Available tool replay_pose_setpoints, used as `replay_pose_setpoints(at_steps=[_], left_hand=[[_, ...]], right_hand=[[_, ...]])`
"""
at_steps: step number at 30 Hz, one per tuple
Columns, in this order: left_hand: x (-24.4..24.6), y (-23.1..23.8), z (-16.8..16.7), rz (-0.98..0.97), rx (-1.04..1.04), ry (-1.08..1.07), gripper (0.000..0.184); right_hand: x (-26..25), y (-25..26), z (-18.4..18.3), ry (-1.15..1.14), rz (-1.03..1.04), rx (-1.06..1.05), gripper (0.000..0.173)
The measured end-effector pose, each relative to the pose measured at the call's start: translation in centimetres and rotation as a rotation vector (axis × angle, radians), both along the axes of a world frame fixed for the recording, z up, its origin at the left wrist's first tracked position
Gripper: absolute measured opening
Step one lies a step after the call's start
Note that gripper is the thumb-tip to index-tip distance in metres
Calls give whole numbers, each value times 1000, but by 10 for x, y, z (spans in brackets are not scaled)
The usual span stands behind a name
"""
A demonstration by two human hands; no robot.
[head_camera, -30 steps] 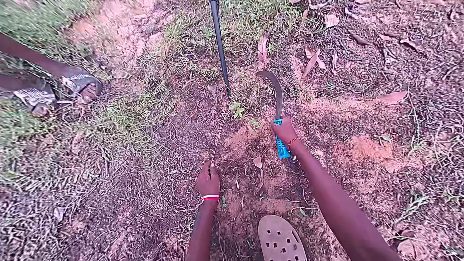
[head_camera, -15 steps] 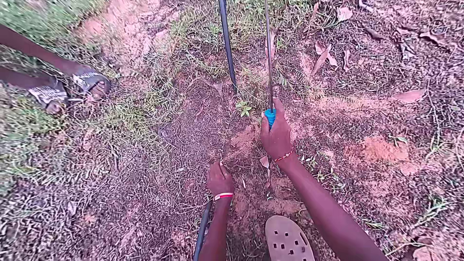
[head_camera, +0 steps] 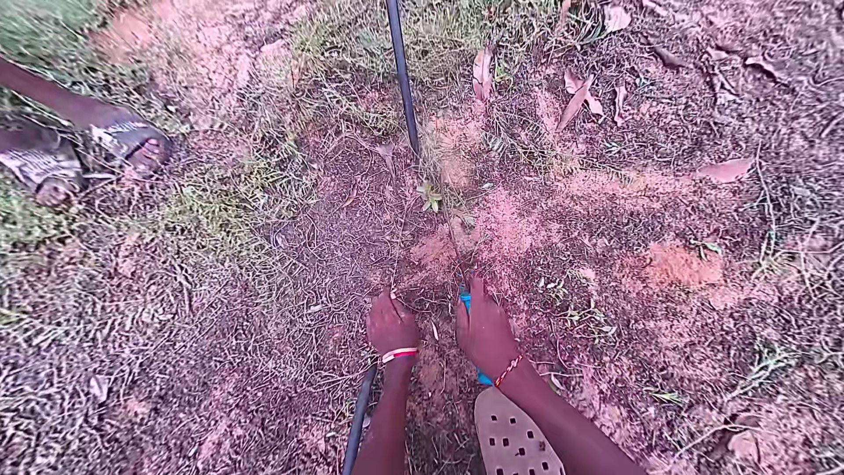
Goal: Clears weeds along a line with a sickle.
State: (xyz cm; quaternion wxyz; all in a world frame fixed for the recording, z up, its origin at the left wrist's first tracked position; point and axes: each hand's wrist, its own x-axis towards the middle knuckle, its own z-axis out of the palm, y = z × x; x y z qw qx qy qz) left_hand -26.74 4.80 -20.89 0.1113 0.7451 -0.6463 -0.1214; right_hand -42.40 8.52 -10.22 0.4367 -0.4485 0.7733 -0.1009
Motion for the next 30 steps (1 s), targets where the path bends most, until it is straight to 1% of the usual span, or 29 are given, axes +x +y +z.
replay_pose_setpoints(at_steps=[2,4,6,7,8,9,10,11,13,14,15,16,17,18,20,21,22,24,26,28,29,30], left_hand=[[1,0,-2,-3,-35,-2,40],[-1,1,-3,-8,-46,8,40],[1,2,-5,-10,-65,15,39],[2,2,-6,-7,-76,15,39],[2,2,-6,-6,-79,16,39],[2,1,-6,-10,-84,13,39],[1,1,-6,-10,-81,13,39],[0,2,-6,-9,-71,9,39],[-1,3,-2,2,-31,7,40],[0,5,0,10,-13,1,40],[-1,6,0,14,-11,-1,40],[0,-3,0,15,-39,-8,40],[0,-6,-1,25,-51,-10,39],[2,2,-1,26,-37,-14,39],[1,2,-4,8,-45,-8,39],[1,2,-6,0,-52,-2,39],[1,2,-7,-2,-51,14,39],[5,2,-4,-1,-47,83,40],[8,6,-5,17,-96,204,40],[10,6,-4,60,-148,338,40],[10,7,-6,73,-172,371,39],[9,7,-6,74,-179,379,39]], right_hand=[[1,16,-13,-6,-98,-192,47],[-9,8,-13,92,-191,-503,43],[-25,-26,-1,247,-240,-853,36],[-35,-48,8,305,-257,-990,34],[-43,-69,15,341,-273,-1070,33],[-48,-89,18,360,-290,-1090,34],[-50,-103,14,358,-294,-1019,35],[-47,-110,7,310,-278,-818,37],[-36,-113,-15,104,-180,-232,45],[-29,-106,-28,75,-102,-21,49],[-25,-92,-31,70,-47,84,51],[-19,-81,-25,74,0,112,52],[-14,-64,-16,87,45,127,53],[-7,-37,-9,81,76,161,53],[-2,4,-5,39,65,146,55],[-2,24,-10,13,22,89,53],[-3,42,-18,-13,-42,-18,51],[-11,67,-29,-73,-154,-175,47],[-21,83,-33,-98,-247,-325,44],[-32,82,-34,-179,-378,-447,45],[-38,75,-35,-275,-487,-489,50],[-45,64,-35,-420,-616,-515,55]])
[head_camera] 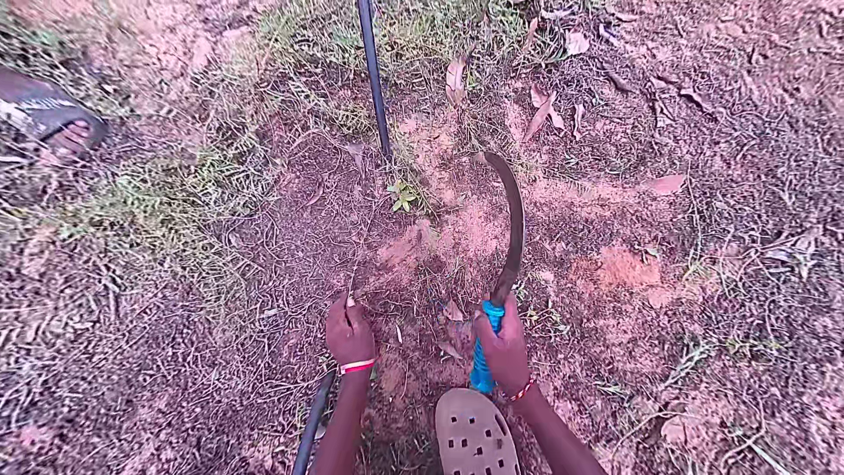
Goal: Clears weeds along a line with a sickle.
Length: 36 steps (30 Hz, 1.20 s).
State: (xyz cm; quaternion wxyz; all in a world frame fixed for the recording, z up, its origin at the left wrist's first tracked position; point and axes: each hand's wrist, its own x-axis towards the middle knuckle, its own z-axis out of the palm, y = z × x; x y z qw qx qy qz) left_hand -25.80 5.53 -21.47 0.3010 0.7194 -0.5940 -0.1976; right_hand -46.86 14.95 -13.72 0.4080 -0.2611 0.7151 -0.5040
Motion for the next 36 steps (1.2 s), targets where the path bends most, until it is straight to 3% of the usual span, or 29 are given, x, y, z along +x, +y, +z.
replay_pose_setpoints(at_steps=[1,3,5,6,8,11,14,19,23,27,31,36], left_hand=[[-1,1,0,-9,-3,-17,39],[-3,5,0,-51,18,-88,38],[-2,7,-1,-118,31,-186,39],[-2,8,-3,-141,20,-230,40],[-4,7,-3,-144,41,-277,40],[-8,4,-1,-119,60,-330,39],[-9,5,-1,-113,56,-342,38],[-10,4,-3,-127,15,-329,38],[-7,7,-3,-124,13,-333,39],[-10,7,-3,-133,13,-308,39],[-6,8,-3,-139,-17,-280,39],[-5,8,-4,-47,-56,-40,39]], right_hand=[[-7,-15,1,-168,-105,-58,55],[-23,-46,2,-385,-303,-175,33],[-45,-79,-1,-482,-403,-279,9],[-58,-95,-5,-497,-409,-292,6],[-89,-128,-13,-528,-311,-218,9],[-121,-174,-30,-493,-107,74,7],[-128,-197,-38,-453,-60,207,17],[-107,-183,-27,-488,-110,287,13],[-39,-80,-2,-519,-47,401,12],[-10,-18,-10,-251,45,363,35],[-29,-42,-2,-131,-64,218,35],[-83,-104,0,-327,-282,71,6]])
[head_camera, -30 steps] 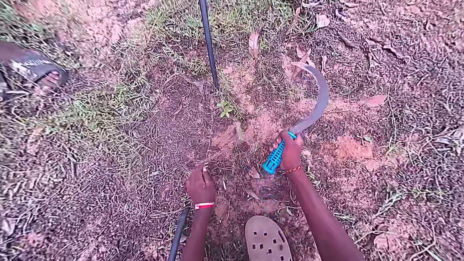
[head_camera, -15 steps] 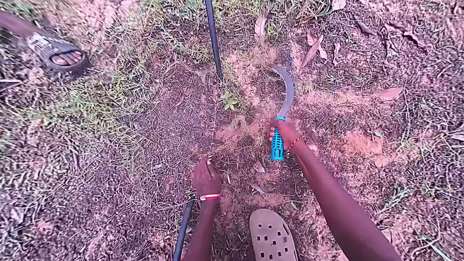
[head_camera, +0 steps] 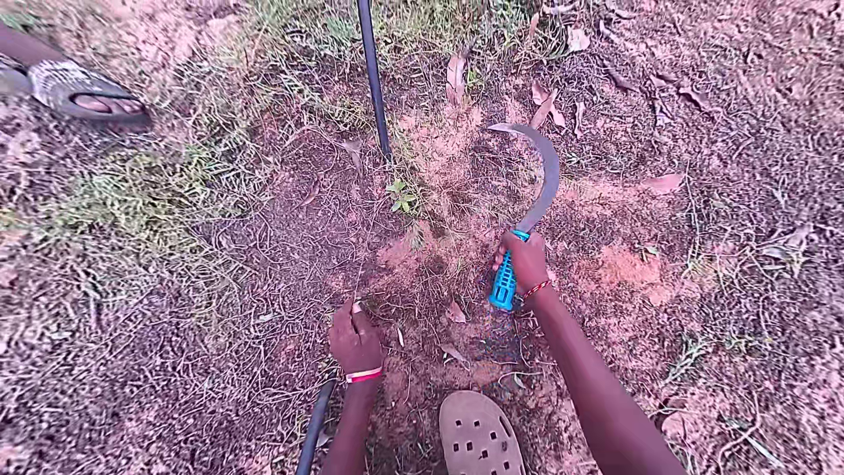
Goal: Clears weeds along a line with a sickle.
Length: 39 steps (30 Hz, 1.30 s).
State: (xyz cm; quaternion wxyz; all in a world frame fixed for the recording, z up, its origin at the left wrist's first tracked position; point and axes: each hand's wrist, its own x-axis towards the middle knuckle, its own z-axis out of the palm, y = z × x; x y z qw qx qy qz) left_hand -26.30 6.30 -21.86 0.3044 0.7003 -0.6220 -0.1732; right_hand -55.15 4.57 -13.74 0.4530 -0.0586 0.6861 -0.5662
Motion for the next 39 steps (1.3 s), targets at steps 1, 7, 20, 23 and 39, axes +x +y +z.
replay_pose_setpoints(at_steps=[1,7,20,23,39], left_hand=[[-1,-1,2,29,-23,52,38],[-27,-10,19,62,-102,113,36],[-82,-36,32,-357,488,-170,42],[-78,-38,34,-341,515,-136,41],[-82,-36,28,-361,402,-223,40]], right_hand=[[-4,-2,0,-60,-31,3,5],[46,82,-7,-72,91,144,12],[63,114,5,-73,-160,17,9],[86,139,3,-135,-131,50,12],[9,-10,-13,-331,-39,157,8]])
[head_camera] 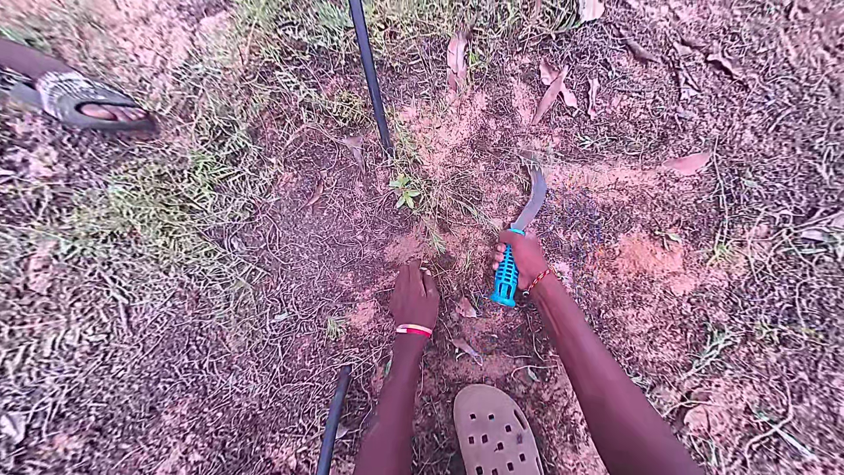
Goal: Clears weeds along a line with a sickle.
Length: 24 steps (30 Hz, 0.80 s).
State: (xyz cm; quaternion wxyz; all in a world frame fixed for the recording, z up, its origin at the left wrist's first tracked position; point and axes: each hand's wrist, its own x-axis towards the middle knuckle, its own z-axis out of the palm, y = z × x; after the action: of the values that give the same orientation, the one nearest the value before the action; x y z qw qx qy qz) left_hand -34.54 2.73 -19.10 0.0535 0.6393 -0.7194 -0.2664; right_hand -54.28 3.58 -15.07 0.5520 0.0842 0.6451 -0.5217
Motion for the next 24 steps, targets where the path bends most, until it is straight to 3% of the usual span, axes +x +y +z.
replay_pose_setpoints(at_steps=[4,7,10,14,19,24], left_hand=[[2,11,-10,49,-80,68,40],[7,18,-25,42,-211,145,39],[13,18,-28,-6,-292,164,36],[10,17,-27,15,-263,177,35],[14,21,-33,52,-361,256,35],[12,21,-38,63,-425,302,32]], right_hand=[[84,79,24,-68,265,62,12],[110,109,12,-14,253,27,13],[97,88,16,25,-9,-85,5],[58,30,11,-31,-297,-150,11],[39,0,-6,-109,82,-95,8],[41,12,2,-99,90,-58,7]])
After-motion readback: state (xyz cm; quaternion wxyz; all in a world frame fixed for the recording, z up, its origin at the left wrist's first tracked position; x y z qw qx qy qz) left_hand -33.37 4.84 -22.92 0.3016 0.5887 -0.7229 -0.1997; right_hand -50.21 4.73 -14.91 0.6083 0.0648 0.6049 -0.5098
